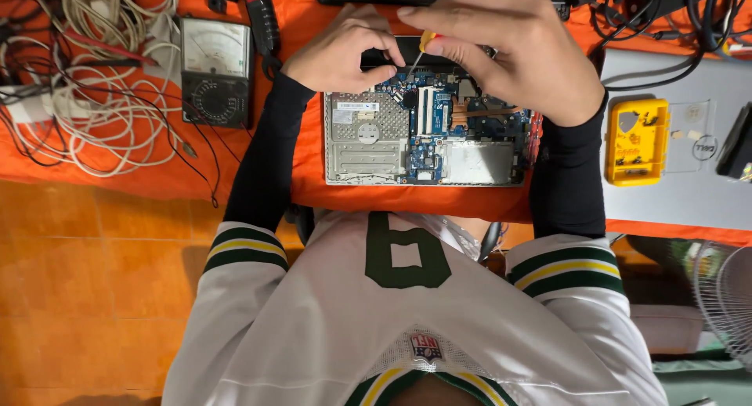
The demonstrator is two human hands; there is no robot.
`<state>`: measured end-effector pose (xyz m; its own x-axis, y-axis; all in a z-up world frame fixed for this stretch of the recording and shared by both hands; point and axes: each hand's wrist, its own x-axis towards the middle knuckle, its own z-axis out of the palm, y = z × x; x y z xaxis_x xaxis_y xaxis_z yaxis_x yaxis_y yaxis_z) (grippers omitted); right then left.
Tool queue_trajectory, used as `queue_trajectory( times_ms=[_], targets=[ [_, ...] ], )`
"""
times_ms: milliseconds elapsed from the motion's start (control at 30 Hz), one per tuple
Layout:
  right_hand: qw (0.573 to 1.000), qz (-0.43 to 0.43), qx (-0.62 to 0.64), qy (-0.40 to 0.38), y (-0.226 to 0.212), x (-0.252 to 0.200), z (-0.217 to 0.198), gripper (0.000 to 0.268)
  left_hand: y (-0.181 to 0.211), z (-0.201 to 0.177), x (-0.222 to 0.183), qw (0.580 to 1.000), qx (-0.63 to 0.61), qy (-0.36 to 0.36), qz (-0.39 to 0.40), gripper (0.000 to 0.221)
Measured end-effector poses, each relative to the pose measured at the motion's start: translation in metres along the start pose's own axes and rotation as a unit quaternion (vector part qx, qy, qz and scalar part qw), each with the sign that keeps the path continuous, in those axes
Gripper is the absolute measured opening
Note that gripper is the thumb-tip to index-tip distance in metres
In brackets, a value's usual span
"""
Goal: Repairing and probing internal components of a laptop motherboard.
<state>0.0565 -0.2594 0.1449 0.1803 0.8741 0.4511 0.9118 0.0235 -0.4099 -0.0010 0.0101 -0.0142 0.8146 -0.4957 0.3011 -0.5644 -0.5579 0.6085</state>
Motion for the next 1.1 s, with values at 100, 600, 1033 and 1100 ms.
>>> queue_trajectory(
  times_ms=[100, 600, 1033, 1100],
  targets=[
    [1.000, -0.004, 0.004, 0.002, 0.000, 0.001, 0.000, 0.034, 0.005, -0.005, 0.000, 1.000, 0.008, 0.001, 0.012, 0.015],
    [0.999, 0.032, -0.035, 0.016, -0.009, 0.005, -0.001, 0.039, 0.023, -0.012, 0.010, 0.993, 0.010, -0.096, -0.062, 0.051],
    [0.999, 0.029, -0.031, 0.016, -0.014, 0.007, -0.003, 0.044, 0.022, -0.011, 0.010, 0.993, 0.011, -0.095, -0.074, 0.049],
    [0.999, 0.033, -0.031, 0.013, -0.013, 0.007, -0.002, 0.044, 0.022, -0.011, 0.010, 0.993, 0.008, -0.092, -0.072, 0.049]
  ],
)
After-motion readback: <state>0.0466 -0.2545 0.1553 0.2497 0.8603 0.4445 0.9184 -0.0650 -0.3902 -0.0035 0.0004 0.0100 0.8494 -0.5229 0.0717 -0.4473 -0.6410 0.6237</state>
